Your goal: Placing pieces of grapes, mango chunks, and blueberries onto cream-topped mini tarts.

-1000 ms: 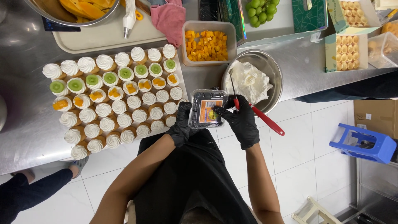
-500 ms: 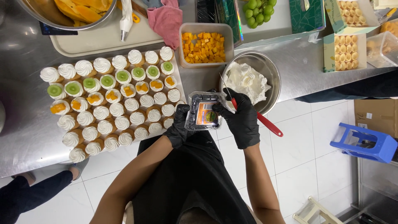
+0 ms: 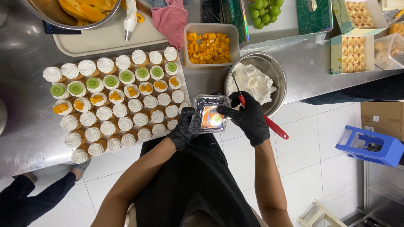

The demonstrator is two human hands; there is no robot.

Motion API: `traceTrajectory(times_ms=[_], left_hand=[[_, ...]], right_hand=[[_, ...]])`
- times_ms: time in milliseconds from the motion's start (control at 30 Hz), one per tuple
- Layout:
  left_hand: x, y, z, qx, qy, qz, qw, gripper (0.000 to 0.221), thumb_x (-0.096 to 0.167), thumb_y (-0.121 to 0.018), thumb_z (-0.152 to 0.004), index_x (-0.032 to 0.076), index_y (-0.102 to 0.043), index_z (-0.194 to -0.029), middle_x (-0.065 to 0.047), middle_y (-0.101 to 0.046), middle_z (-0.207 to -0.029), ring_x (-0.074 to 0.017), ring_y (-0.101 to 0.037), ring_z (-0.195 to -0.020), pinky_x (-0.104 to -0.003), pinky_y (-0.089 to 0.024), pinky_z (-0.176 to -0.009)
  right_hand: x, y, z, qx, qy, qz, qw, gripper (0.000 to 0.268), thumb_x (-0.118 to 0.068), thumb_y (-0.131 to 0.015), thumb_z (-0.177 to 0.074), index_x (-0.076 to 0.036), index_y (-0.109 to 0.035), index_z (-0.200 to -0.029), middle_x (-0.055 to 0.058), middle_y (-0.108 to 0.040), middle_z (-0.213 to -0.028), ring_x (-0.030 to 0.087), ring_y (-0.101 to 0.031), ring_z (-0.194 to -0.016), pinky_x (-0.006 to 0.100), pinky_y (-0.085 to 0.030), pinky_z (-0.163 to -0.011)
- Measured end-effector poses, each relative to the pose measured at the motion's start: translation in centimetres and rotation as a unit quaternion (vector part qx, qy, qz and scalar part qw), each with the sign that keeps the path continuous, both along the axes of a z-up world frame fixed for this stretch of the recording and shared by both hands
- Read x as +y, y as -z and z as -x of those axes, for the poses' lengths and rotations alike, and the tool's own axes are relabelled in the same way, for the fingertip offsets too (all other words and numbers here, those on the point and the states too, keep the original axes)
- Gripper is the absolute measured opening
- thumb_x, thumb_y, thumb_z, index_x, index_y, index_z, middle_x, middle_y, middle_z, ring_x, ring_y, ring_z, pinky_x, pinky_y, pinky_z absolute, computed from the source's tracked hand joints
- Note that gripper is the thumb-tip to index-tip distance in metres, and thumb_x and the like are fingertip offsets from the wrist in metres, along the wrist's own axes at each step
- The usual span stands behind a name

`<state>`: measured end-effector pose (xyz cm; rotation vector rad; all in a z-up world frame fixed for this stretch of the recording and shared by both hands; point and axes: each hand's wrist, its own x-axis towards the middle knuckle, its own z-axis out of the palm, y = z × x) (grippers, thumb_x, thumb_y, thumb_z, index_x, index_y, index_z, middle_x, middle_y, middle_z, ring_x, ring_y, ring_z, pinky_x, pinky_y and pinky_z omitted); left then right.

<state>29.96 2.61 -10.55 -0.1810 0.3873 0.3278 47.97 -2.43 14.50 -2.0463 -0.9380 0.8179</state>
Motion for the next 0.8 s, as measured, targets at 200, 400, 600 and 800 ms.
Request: traceTrajectory(times_ms=[200, 400, 600, 800], left_hand=[[0.0, -0.8, 0.0, 0.027, 0.006, 0.005, 1.000, 0.052, 0.030, -0.070, -0.087, -0.004, -0.064, -0.126, -0.017, -0.072, -0.119, -0.0275, -0.071, -0.104, -0.041, -0.060, -0.094], [-1.1, 1.5, 0.6, 0.036, -0.008, -0.003, 0.999, 0.051, 0.031, -0.071, -0.093, -0.005, -0.064, -0.129, -0.016, -0.071, -0.120, -0.0266, -0.070, -0.104, -0.040, -0.060, -0.095], [-2.1, -0.8, 1.6, -0.011, 0.006, 0.000, 1.000, 0.067, 0.039, -0.073, -0.086, -0.005, -0.058, -0.135, -0.019, -0.067, -0.129, -0.0311, -0.068, -0.112, -0.046, -0.057, -0.100], [-1.7, -2.1, 1.8, -0.067, 0.011, -0.005, 0.998, 0.086, 0.054, -0.068, -0.083, -0.003, -0.049, -0.144, -0.023, -0.059, -0.139, -0.0367, -0.062, -0.123, -0.053, -0.052, -0.105]], right_hand=[[1.0, -1.5, -0.4, 0.118, 0.016, 0.070, 0.990, 0.048, -0.025, -0.094, -0.071, -0.005, -0.069, -0.107, -0.002, -0.059, -0.069, 0.005, -0.051, -0.053, 0.024, -0.044, -0.049], [0.4, 1.0, -1.3, 0.120, -0.013, 0.053, 0.991, 0.047, -0.020, -0.092, -0.074, -0.003, -0.071, -0.111, 0.000, -0.061, -0.070, 0.006, -0.050, -0.057, 0.025, -0.044, -0.052], [-1.0, 0.6, 1.2, -0.021, -0.033, 0.017, 0.999, 0.047, -0.024, -0.092, -0.076, -0.003, -0.069, -0.112, -0.003, -0.067, -0.081, 0.006, -0.057, -0.070, 0.025, -0.052, -0.065], [-1.9, 2.9, 0.7, -0.033, 0.003, 0.039, 0.999, 0.045, -0.025, -0.095, -0.071, -0.003, -0.067, -0.100, 0.000, -0.057, -0.070, 0.009, -0.049, -0.064, 0.027, -0.048, -0.061]])
